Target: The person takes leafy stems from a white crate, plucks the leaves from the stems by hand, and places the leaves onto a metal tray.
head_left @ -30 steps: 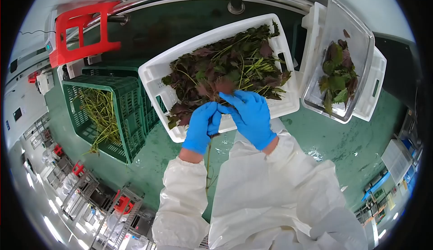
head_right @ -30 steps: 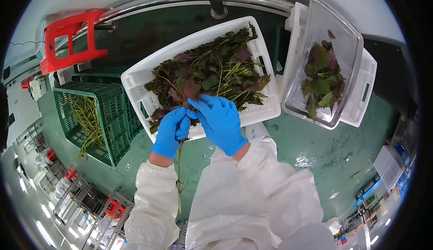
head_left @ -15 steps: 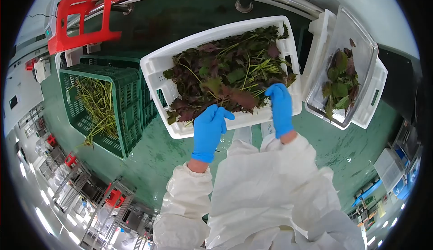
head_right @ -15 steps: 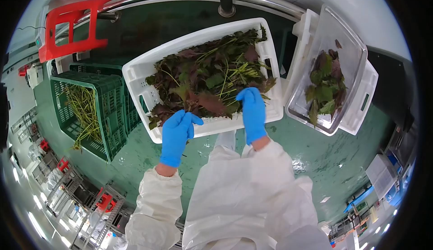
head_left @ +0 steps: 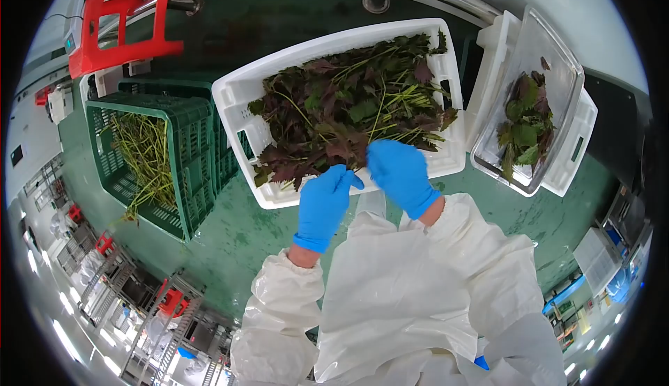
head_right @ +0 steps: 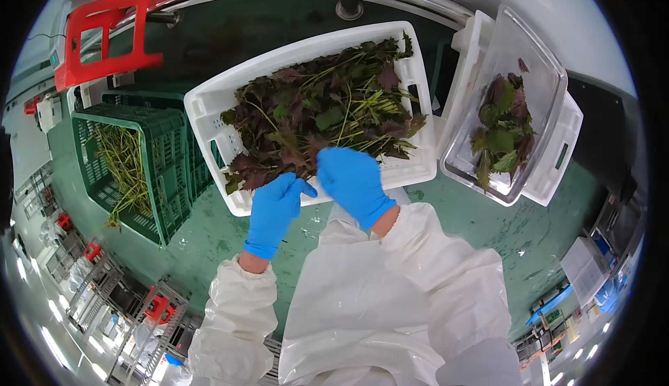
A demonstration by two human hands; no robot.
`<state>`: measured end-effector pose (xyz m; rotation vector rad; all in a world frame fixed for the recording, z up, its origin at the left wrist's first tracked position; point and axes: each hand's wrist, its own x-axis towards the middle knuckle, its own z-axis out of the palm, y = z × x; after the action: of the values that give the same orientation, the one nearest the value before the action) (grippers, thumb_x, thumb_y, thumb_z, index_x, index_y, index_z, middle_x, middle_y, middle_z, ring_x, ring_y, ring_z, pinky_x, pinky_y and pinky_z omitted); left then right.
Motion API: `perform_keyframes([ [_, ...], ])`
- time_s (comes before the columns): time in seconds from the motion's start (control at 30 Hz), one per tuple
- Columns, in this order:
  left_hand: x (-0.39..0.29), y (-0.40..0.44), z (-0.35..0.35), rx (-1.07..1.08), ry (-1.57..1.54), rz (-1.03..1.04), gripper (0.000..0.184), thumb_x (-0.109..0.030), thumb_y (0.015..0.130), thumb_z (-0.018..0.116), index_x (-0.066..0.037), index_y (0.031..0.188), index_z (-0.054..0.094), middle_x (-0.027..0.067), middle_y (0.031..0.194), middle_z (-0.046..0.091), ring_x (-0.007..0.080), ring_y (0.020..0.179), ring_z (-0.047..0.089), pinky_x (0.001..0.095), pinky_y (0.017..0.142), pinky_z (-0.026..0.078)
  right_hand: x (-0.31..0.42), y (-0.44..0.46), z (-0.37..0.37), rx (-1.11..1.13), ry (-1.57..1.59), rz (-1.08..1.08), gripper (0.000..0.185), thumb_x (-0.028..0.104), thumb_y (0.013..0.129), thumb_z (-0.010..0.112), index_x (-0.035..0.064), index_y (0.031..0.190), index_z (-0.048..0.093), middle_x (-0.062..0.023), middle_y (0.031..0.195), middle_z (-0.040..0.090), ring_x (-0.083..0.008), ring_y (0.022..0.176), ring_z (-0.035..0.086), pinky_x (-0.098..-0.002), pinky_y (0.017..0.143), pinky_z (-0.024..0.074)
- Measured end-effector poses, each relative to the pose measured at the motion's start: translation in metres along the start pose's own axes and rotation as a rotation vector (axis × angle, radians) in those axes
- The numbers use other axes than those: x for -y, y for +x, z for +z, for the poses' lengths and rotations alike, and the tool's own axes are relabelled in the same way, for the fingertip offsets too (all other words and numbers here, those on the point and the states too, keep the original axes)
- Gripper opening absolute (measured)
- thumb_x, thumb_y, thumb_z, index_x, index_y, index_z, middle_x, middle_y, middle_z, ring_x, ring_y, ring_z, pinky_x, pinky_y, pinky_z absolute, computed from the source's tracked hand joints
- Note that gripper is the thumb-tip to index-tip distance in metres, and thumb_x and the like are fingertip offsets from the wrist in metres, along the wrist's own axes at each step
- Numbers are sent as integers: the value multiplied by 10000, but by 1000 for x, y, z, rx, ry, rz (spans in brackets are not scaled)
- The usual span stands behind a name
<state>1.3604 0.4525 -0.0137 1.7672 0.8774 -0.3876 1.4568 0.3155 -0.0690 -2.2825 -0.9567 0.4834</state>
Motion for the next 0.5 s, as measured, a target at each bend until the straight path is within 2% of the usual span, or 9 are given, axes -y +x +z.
perform_keyframes([
  [0.07, 6, -4, -3, -62, 293, 213, 145, -155, 882, 544, -85, 818, 653, 76, 555, 537, 204, 465, 477, 306, 481, 387, -26, 5, -13, -65, 445, 350, 181, 278, 879, 574, 108, 821, 554, -68, 692, 548, -244, 608, 572, -384, 540, 457],
  [0.1, 10, -4, -3, -78, 388, 248, 126, -149, 874, 547, -90, 822, 646, 89, 581, 549, 235, 490, 500, 327, 490, 400, -32, 10, -20, -98, 667, 523, 161, 261, 886, 569, 109, 834, 558, -72, 690, 545, -246, 596, 565, -383, 537, 457],
  [0.17, 19, -6, -4, -97, 581, 313, 91, -137, 857, 553, -101, 828, 631, 114, 632, 575, 296, 540, 545, 368, 508, 427, -22, 12, -35, -4, 452, 304, 133, 249, 893, 565, 117, 894, 583, -69, 690, 544, -241, 586, 553, -376, 530, 462],
  [0.3, 18, -6, -1, -98, 732, 410, 52, -91, 813, 554, -99, 839, 599, 113, 710, 604, 303, 623, 597, 399, 533, 449, 8, 24, -57, 275, -24, -247, 129, 234, 870, 584, 139, 957, 598, -51, 674, 529, -222, 579, 551, -357, 507, 466],
  [0.4, 12, -6, -4, -76, 759, 454, 94, -64, 775, 557, -104, 850, 596, 105, 733, 603, 299, 638, 598, 396, 537, 453, -12, 23, -37, 238, -310, -583, 254, 203, 824, 596, 149, 1071, 627, -36, 677, 526, -203, 598, 554, -342, 527, 464],
  [0.5, 11, -7, -2, -70, 737, 486, 116, -50, 758, 554, -104, 852, 594, 102, 731, 599, 297, 644, 598, 390, 544, 454, -22, 20, -26, 377, -210, -567, 247, 139, 791, 586, 152, 1034, 632, -40, 662, 500, -209, 591, 529, -338, 528, 461],
])
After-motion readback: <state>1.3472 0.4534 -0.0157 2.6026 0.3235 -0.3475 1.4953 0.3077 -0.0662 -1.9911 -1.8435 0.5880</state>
